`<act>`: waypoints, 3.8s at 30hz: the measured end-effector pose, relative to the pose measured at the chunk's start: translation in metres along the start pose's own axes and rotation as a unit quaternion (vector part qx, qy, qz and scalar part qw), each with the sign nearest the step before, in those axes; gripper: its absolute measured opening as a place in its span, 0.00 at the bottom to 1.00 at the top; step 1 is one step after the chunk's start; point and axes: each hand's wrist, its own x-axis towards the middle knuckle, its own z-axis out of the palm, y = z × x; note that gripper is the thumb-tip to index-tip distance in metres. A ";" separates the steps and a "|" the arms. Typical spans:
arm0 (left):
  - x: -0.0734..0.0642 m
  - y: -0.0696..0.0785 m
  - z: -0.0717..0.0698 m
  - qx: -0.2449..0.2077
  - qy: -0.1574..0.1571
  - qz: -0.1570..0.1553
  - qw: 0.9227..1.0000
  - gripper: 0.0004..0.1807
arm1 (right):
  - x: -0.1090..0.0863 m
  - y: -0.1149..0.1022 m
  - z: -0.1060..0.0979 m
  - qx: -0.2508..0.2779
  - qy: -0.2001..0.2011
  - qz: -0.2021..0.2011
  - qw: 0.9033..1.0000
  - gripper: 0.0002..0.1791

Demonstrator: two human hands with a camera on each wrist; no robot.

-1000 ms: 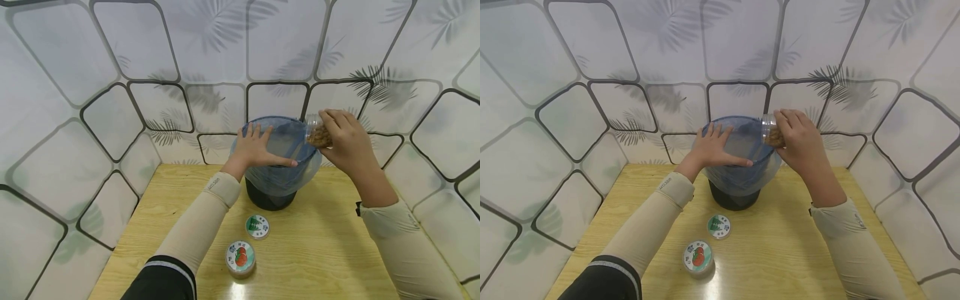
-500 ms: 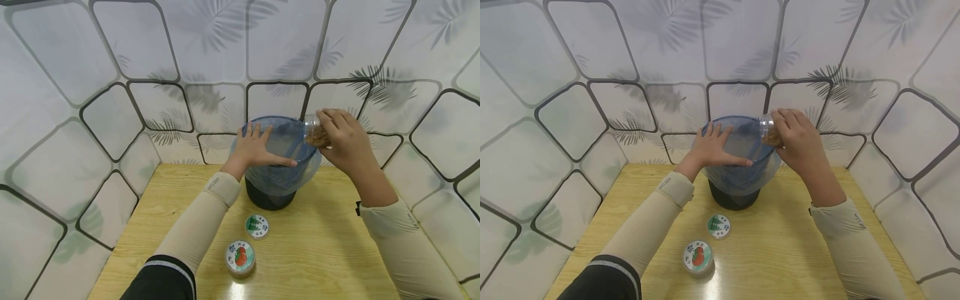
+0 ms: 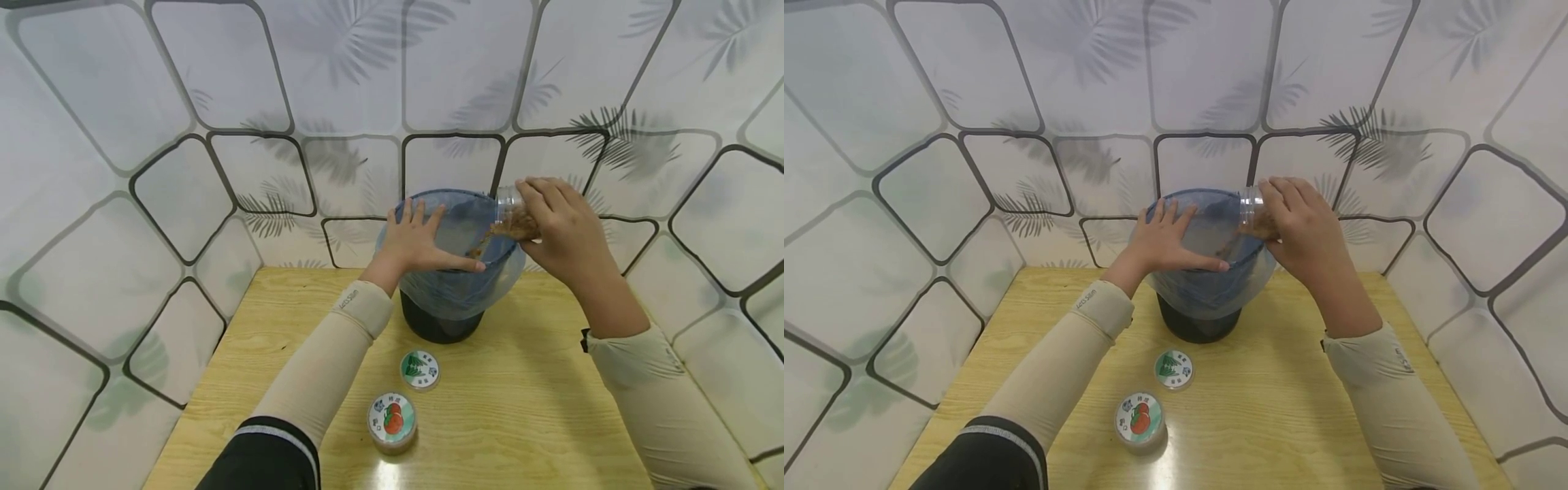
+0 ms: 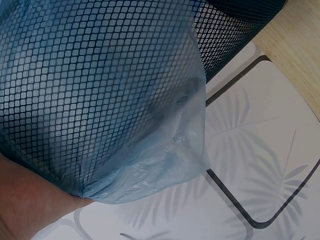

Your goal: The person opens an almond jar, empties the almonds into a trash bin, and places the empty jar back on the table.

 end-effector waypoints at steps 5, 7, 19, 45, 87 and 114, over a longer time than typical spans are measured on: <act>0.000 0.000 0.000 0.001 -0.001 0.000 1.000 0.74 | -0.001 -0.001 0.000 0.002 0.002 -0.002 1.000 0.57; -0.001 0.001 0.000 -0.001 0.000 0.000 1.000 0.74 | -0.001 0.000 0.001 0.003 0.001 -0.001 1.000 0.58; -0.003 0.001 0.000 -0.007 0.002 0.001 1.000 0.74 | -0.001 0.001 0.005 0.007 0.003 -0.006 1.000 0.58; 0.000 -0.001 0.002 -0.014 0.003 0.006 1.000 0.74 | 0.004 -0.001 0.004 0.001 0.029 -0.072 0.997 0.54; 0.001 -0.001 0.000 -0.015 -0.002 0.006 1.000 0.73 | 0.003 -0.002 0.014 0.001 0.034 -0.075 0.997 0.49; 0.000 -0.002 -0.002 -0.025 -0.003 0.008 1.000 0.74 | 0.004 -0.009 0.021 -0.047 0.063 -0.082 0.994 0.33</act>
